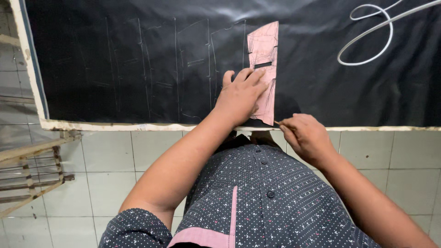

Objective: The person places a pink paper pattern piece on a black sheet on a work table, holds it steady with one hand, and traces around its edges with a pencil, repositioning the pattern piece to trace all sides onto the sheet below.

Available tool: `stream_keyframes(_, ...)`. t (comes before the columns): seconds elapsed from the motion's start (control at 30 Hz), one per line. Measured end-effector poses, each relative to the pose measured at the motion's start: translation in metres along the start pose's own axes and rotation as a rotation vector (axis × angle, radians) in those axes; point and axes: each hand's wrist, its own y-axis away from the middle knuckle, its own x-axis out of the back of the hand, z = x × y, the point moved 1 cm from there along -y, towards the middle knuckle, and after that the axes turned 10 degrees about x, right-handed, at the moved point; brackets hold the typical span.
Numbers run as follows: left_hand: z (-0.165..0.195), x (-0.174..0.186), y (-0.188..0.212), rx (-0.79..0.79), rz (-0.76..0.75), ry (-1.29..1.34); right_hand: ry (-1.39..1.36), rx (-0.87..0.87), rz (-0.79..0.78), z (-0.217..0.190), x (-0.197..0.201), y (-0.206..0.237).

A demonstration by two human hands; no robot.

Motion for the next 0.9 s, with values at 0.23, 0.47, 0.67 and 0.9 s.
stream_keyframes(0.23, -0.002, 0.001, -0.002, -0.008, -0.023, 0.023, -0.043, -0.055, 0.027, -0.007, -0.008, 0.019)
stream_keyframes(0.47, -0.005, 0.001, -0.003, -0.014, -0.036, 0.051, -0.073, 0.004, 0.028, -0.017, -0.009, 0.005)
stream_keyframes(0.67, -0.009, 0.0, -0.003, -0.036, -0.022, 0.071, -0.056, 0.105, 0.087, -0.028, -0.011, -0.017)
stream_keyframes(0.9, -0.017, 0.001, -0.004, -0.06, 0.007, 0.142, -0.077, 0.084, 0.048, -0.03, -0.012, -0.031)
